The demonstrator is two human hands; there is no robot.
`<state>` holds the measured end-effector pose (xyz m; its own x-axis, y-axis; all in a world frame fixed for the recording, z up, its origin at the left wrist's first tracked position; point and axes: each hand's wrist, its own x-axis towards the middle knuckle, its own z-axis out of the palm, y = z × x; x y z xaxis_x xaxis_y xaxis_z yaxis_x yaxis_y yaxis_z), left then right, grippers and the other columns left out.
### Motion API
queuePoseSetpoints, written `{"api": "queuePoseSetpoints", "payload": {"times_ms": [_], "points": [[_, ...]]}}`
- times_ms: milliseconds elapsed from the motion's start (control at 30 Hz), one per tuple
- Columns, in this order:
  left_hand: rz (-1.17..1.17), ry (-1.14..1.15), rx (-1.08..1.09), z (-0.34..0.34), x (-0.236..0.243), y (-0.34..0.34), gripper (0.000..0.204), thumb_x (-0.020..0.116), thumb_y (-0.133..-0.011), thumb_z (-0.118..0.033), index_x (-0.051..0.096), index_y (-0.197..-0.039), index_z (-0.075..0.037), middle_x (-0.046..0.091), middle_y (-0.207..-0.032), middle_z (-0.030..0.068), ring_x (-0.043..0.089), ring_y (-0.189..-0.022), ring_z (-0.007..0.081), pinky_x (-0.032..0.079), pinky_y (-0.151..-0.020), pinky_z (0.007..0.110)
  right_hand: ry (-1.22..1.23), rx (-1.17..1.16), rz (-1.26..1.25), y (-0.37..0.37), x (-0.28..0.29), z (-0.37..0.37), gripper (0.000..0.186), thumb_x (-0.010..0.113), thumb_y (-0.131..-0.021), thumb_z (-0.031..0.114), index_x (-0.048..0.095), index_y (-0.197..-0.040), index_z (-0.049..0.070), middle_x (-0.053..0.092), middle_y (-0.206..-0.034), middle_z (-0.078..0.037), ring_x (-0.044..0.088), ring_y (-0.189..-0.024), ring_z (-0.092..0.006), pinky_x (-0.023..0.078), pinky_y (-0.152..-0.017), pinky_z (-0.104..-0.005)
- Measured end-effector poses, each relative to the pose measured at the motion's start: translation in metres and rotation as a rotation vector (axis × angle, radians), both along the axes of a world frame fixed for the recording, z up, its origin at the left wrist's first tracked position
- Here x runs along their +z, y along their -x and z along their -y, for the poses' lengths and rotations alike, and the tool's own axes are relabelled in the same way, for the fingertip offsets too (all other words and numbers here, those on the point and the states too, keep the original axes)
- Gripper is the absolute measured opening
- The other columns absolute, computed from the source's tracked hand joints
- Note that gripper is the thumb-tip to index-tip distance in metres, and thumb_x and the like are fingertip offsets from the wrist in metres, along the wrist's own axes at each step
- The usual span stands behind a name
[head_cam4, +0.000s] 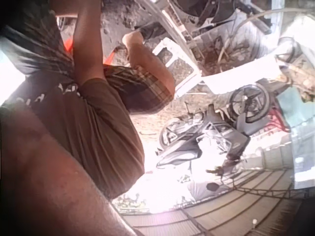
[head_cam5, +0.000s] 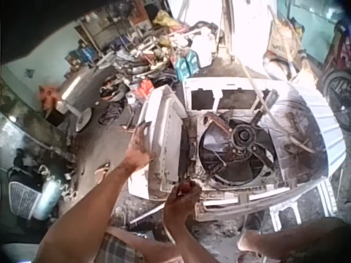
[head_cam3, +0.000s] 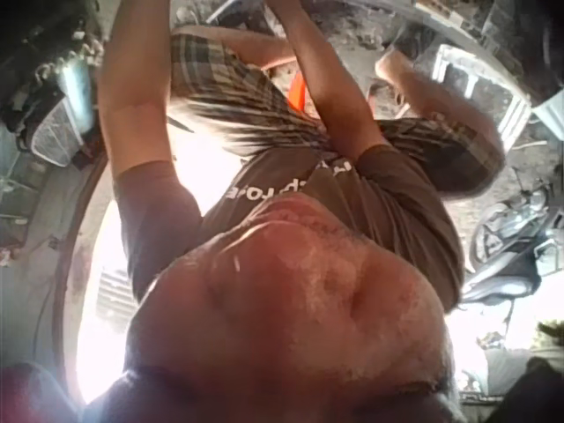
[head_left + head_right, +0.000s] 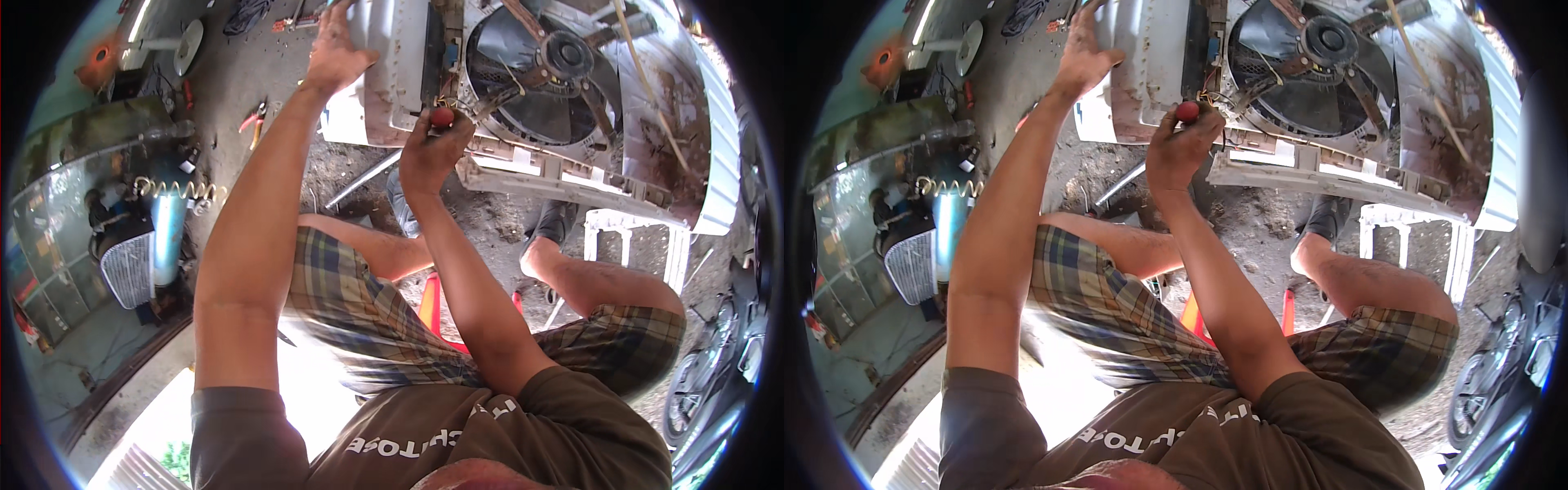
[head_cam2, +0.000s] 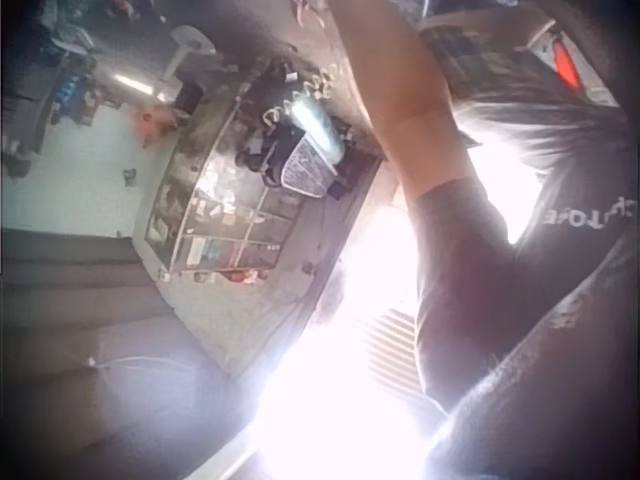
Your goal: Repairing and reassembling a portable evaporative air cooler using hand tools.
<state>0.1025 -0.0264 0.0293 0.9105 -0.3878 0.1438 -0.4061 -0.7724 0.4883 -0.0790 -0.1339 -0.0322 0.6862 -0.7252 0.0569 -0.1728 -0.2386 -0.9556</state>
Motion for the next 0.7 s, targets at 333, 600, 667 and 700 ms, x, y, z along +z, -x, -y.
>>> {"api": "queuePoseSetpoints", "payload": {"times_ms": [333, 600, 667, 700], "points": [[-0.131, 0.128, 0.155, 0.008, 0.028, 0.016, 0.092, 0.073, -0.073, -0.014, 0.034, -0.155, -0.017, 0.035, -0.159, 0.0182, 0.037, -0.146, 0.042, 0.036, -0.12, 0.049, 0.05, 0.919, -0.398, -0.112, 0.106, 0.124, 0.026, 0.076, -0.089, 0.025, 0.073, -0.09, -0.001, 0.075, -0.081, -0.014, 0.073, -0.074, -0.0209, 0.059, -0.072, -0.0366], [-0.211, 0.031, 0.219, 0.003, 0.031, 0.018, 0.091, 0.071, -0.077, -0.016, 0.029, -0.157, -0.024, 0.029, -0.164, 0.0135, 0.038, -0.146, 0.0418, 0.037, -0.12, 0.05, 0.851, 1.283, -0.566, -0.085, 0.044, 0.166, 0.023, 0.077, -0.08, 0.016, 0.07, -0.081, -0.006, 0.072, -0.078, -0.025, 0.073, -0.076, -0.0402, 0.06, -0.075, -0.0474], [-0.236, 0.046, 0.208, 0.011, 0.032, 0.017, 0.091, 0.07, -0.077, -0.016, 0.029, -0.157, -0.024, 0.029, -0.164, 0.0137, 0.038, -0.146, 0.0419, 0.037, -0.12, 0.05, 0.925, 1.363, -0.543, -0.065, 0.017, 0.183, 0.016, 0.07, -0.081, 0.013, 0.071, -0.086, -0.003, 0.071, -0.084, -0.027, 0.071, -0.089, -0.0449, 0.058, -0.081, -0.0487], [-0.256, 0.039, 0.21, 0.01, 0.034, 0.018, 0.09, 0.07, -0.078, -0.017, 0.029, -0.158, -0.024, 0.029, -0.164, 0.0139, 0.038, -0.146, 0.042, 0.037, -0.12, 0.05, 0.911, 1.451, -0.515, -0.055, 0.004, 0.184, 0.015, 0.067, -0.082, 0.011, 0.071, -0.087, -0.002, 0.07, -0.083, -0.026, 0.07, -0.089, -0.044, 0.057, -0.08, -0.0493]]}}
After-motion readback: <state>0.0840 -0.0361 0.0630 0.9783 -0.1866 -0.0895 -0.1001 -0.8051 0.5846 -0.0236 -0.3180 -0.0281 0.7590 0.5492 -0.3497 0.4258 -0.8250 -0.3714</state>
